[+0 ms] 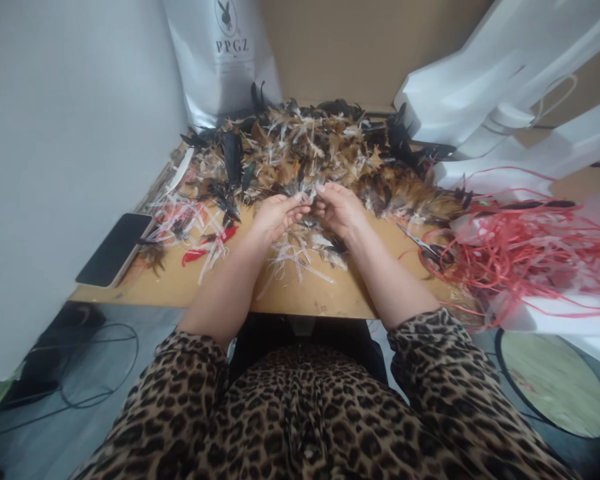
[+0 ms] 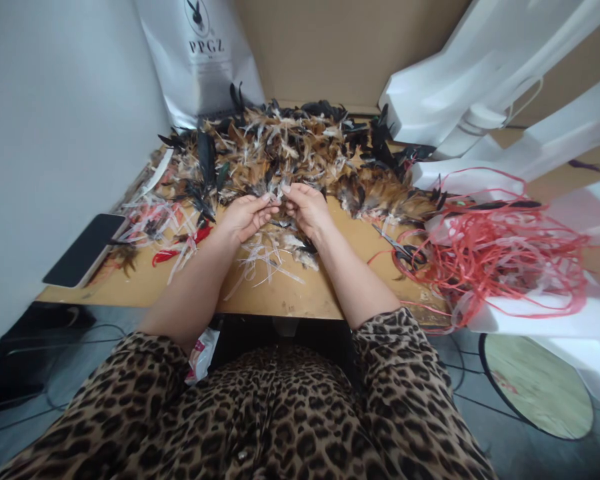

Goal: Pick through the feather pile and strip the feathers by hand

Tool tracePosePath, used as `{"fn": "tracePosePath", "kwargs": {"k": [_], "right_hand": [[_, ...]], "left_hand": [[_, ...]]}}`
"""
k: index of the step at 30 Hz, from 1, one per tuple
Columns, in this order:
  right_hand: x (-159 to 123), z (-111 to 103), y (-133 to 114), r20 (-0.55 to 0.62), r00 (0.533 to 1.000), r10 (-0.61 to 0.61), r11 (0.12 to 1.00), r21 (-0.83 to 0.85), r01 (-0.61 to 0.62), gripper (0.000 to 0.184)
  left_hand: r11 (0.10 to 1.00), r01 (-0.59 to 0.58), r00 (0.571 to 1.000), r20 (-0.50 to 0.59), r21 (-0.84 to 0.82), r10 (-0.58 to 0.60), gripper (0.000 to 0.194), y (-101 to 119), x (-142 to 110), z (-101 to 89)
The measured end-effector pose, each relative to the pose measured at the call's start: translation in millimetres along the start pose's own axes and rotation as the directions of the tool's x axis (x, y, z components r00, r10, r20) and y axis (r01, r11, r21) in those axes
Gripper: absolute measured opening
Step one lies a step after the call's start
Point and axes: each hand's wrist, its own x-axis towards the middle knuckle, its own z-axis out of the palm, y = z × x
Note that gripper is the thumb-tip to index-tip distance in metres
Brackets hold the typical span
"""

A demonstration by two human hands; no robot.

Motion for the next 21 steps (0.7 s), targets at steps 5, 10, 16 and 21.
{"fn": "tracePosePath", "kwargs": {"k": [5, 10, 16, 21], "right_hand": [[3, 0, 12, -0.062, 0.994, -0.089, 0.993, -0.083, 0.084, 0.035], [4, 0, 19, -0.087, 0.985, -0.146, 0.974, -0.186, 0.128, 0.032], [0, 3, 15, -0.130, 0.971, -0.199, 0.948, -0.275, 0.158, 0.031], [0, 4, 14, -0.110, 0.964, -0.243, 0.920, -0.339, 0.194, 0.030]], "left_hand": [[0.997, 0.002, 0.998, 0.063, 0.073, -0.006, 0.017, 0, -4, 4.3], [0.989, -0.018, 0.998, 0.065, 0.149, 0.008, 0.021, -2, -3, 4.0], [0.979, -0.082, 0.997, 0.030, 0.186, 0.078, 0.023, -5, 0, 2.3], [0.983, -0.092, 0.996, 0.009, 0.157, 0.092, 0.023, -5, 1, 1.5]]}}
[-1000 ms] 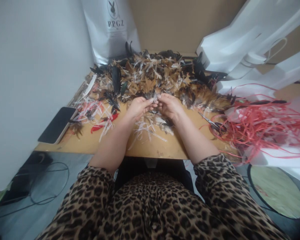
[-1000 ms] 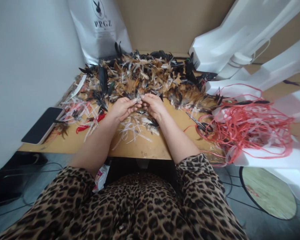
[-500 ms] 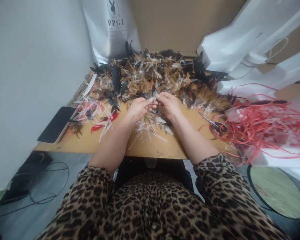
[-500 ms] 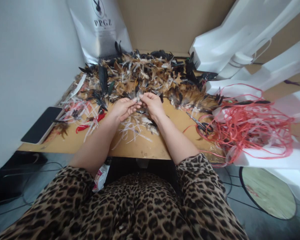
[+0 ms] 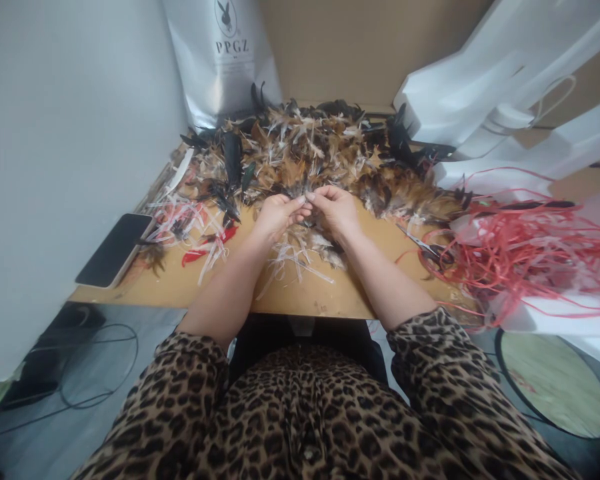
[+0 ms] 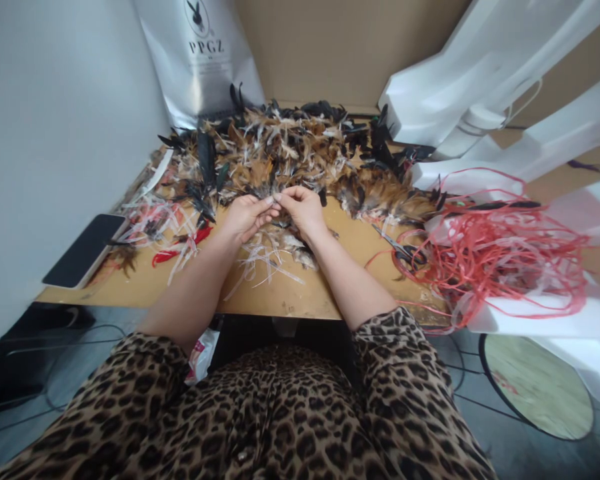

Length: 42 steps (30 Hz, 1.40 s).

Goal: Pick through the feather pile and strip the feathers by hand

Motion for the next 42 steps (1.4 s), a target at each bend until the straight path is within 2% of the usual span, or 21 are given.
{"fn": "tracePosePath", "kwargs": {"k": [4, 10, 16, 23, 25, 29, 34, 38, 42], "right_hand": [[1, 1, 4, -0.014, 0.999, -0.051, 0.999, -0.019, 0.051, 0.029], [0, 2, 10, 0.012, 0.996, -0.085, 0.995, 0.051, 0.084, 0.028], [2, 0, 9, 0.063, 0.998, -0.019, 0.993, 0.121, 0.011, 0.028], [2, 1, 10, -0.014, 0.999, -0.042, 0.992, 0.121, 0.044, 0.029], [1, 2, 9, -0.018, 0.996, -0.084, 0.990, 0.114, 0.085, 0.027], [0, 2, 9, -0.038, 0.969, -0.244, 0.968, 0.050, 0.245, 0.022], [5, -5, 10, 0.036, 0.951, -0.308, 0.951, -0.023, 0.309, 0.024], [5, -9, 4, 0.116, 0.929, -0.350, 0.929, -0.087, 0.361, 0.024], [-2, -6, -4, 0.200, 0.924, -0.327, 0.927, -0.123, 0.355, 0.025]], "left_hand": [[1.000, 0.019, 1.000, 0.013, -0.004, -0.019, 0.023, 1, -1, 1.8], [1.000, 0.024, 0.998, 0.054, -0.004, -0.024, 0.024, 3, -3, 3.6], [0.994, -0.045, 0.998, 0.043, 0.098, 0.041, 0.026, 3, -2, 3.0], [0.981, -0.115, 0.993, 0.049, 0.153, 0.109, 0.032, 0, -1, 5.2], [0.982, -0.121, 0.992, 0.053, 0.148, 0.114, 0.033, -1, 0, 4.4], [0.973, -0.145, 0.987, 0.097, 0.181, 0.129, 0.032, 0, 1, 0.6], [0.917, -0.230, 0.973, 0.111, 0.325, 0.205, 0.022, 8, -3, 0.0], [0.886, -0.235, 0.971, 0.066, 0.399, 0.228, 0.016, 13, -9, 3.5], [0.879, -0.232, 0.972, 0.059, 0.415, 0.229, 0.016, 17, -13, 6.3]]}}
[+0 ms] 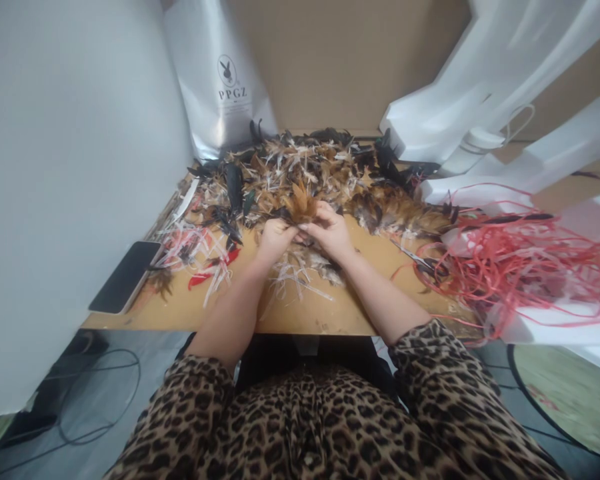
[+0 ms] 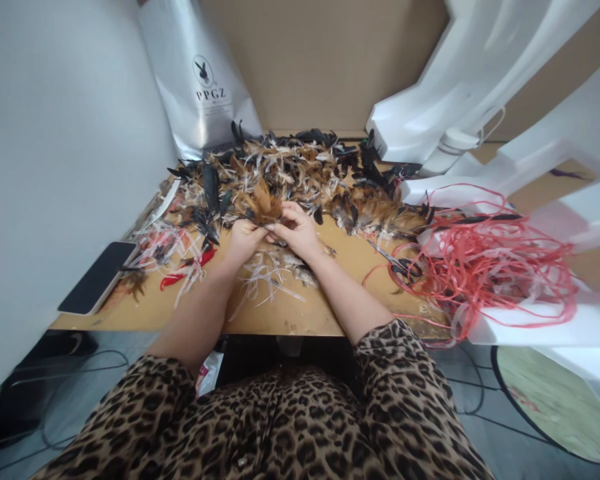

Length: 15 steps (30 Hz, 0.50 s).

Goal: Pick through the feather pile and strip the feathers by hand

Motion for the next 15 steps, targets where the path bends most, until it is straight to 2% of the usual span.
{"fn": "tracePosePath", "kwargs": {"k": [5, 8, 12, 15], "right_hand": [[-4, 7, -13, -0.007, 0.998, 0.067, 0.995, 0.072, -0.066, 0.027], [-4, 10, -17, -0.061, 0.998, 0.031, 0.999, 0.046, -0.028, 0.025], [-4, 10, -13, -0.113, 0.994, 0.010, 1.000, -0.019, -0.012, 0.023], [-3, 10, -4, -0.130, 0.990, 0.048, 0.997, 0.069, -0.039, 0.024]], "left_hand": [[1.000, 0.010, 0.996, 0.088, 0.014, -0.011, 0.018, 5, -2, 0.0], [1.000, 0.006, 0.995, 0.100, -0.006, -0.005, 0.018, 3, 0, 0.6], [0.999, 0.006, 0.994, 0.108, -0.040, -0.002, 0.016, 0, 1, 2.4], [0.997, 0.028, 0.993, 0.117, -0.070, -0.020, 0.011, -2, 2, 3.3]]}}
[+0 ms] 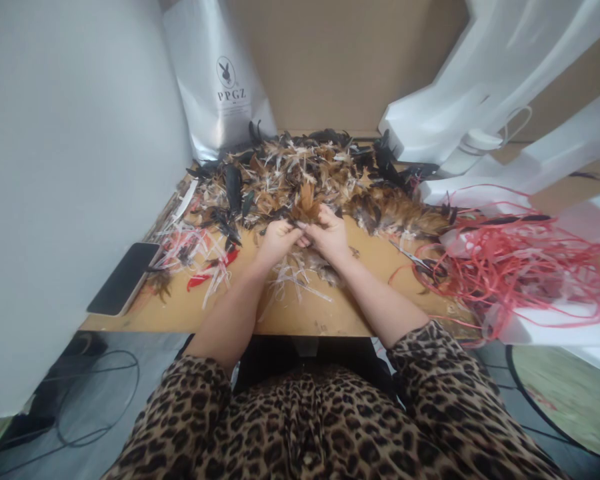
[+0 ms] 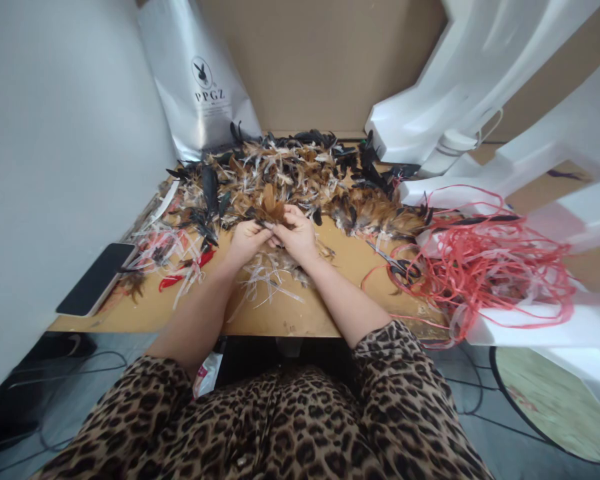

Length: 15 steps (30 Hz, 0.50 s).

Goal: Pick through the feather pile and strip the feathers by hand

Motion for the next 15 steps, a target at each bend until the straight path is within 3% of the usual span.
{"fn": "tracePosePath", "kwargs": {"k": [5, 9, 12, 15], "right_hand": [[-2, 3, 7, 0.043, 0.987, 0.158, 0.975, 0.153, -0.163, 0.029], [-3, 4, 11, 0.091, 0.974, 0.209, 0.959, 0.177, -0.222, 0.034], [-2, 2, 16, 0.087, 0.974, 0.208, 0.968, 0.126, -0.218, 0.035], [1, -2, 20, 0.077, 0.989, 0.123, 0.990, 0.057, -0.128, 0.037]], "left_hand": [[0.997, 0.028, 0.999, 0.037, -0.066, -0.026, 0.011, -3, 1, -2.0], [0.990, 0.093, 0.995, 0.039, -0.105, -0.090, 0.010, -6, 2, -3.3], [0.978, 0.133, 0.991, 0.003, -0.158, -0.134, 0.012, -10, 4, -4.2], [0.945, 0.151, 0.984, -0.045, -0.289, -0.171, 0.015, -12, 6, -8.6]]}}
